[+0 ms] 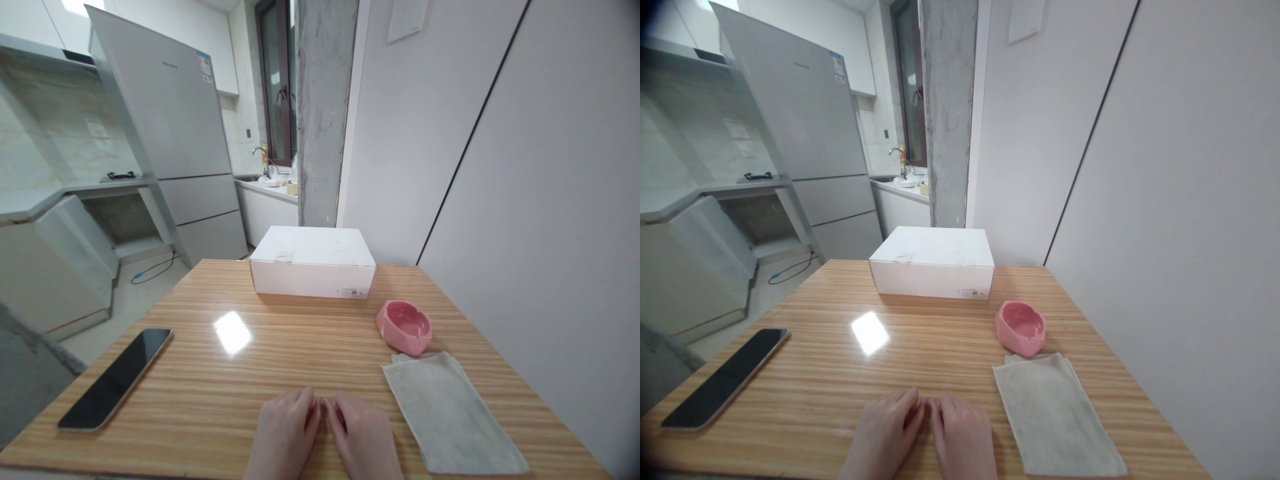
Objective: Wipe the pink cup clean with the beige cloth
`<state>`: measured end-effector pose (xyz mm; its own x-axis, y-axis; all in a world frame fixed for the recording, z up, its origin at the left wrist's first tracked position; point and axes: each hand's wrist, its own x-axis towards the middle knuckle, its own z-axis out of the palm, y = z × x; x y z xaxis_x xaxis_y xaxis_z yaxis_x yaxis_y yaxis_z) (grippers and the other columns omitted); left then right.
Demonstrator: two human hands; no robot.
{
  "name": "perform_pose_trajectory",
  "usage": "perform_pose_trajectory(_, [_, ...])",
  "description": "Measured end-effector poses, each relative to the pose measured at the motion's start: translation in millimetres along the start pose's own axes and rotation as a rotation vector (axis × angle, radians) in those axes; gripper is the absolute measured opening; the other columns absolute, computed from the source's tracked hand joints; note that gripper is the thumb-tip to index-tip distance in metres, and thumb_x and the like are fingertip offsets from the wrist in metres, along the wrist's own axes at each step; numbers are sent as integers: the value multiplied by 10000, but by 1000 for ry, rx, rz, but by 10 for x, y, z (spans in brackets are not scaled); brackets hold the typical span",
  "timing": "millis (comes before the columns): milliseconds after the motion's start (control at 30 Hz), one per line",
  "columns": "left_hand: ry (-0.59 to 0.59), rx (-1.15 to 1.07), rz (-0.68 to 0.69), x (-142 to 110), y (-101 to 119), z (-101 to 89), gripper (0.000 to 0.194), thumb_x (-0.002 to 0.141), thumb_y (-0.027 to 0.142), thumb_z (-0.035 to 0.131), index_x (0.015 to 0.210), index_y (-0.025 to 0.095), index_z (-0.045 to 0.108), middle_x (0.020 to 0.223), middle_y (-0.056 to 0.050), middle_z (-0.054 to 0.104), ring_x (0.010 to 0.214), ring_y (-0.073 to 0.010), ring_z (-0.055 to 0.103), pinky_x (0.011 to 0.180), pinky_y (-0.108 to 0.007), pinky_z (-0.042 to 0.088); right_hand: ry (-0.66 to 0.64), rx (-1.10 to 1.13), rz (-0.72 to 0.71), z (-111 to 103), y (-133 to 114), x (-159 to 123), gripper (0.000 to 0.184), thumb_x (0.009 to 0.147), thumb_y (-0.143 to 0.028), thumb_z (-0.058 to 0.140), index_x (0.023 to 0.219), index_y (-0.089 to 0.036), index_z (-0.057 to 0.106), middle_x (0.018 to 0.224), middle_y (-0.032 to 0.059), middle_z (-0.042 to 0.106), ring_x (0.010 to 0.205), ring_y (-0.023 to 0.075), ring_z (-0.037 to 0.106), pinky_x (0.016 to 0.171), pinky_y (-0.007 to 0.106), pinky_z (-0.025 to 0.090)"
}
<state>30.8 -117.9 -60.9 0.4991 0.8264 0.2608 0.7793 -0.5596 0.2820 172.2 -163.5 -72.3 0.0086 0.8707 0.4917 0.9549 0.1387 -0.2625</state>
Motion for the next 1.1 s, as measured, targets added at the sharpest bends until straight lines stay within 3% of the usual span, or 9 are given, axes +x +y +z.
perform_pose_trajectory(233, [9, 19, 6, 3, 8, -11, 215, 873, 143, 485, 684, 216, 558, 653, 16, 672, 599, -163, 650, 532, -249, 378, 62, 18, -9, -34, -26, 13, 543, 1025, -378, 178, 631, -221, 519, 550, 0, 611, 471, 133, 591, 499, 255, 294])
perform_pose_trajectory(1100, [4, 17, 23, 8, 11, -22, 208, 879, 155, 482, 695, 217, 557, 656, 12, 676, 594, -174, 659, 521, -260, 380, 16, 28, 4, -25, -18, 15, 563, 1022, -410, 156, 641, -221, 524, 565, 0, 619, 492, 129, 602, 507, 248, 309])
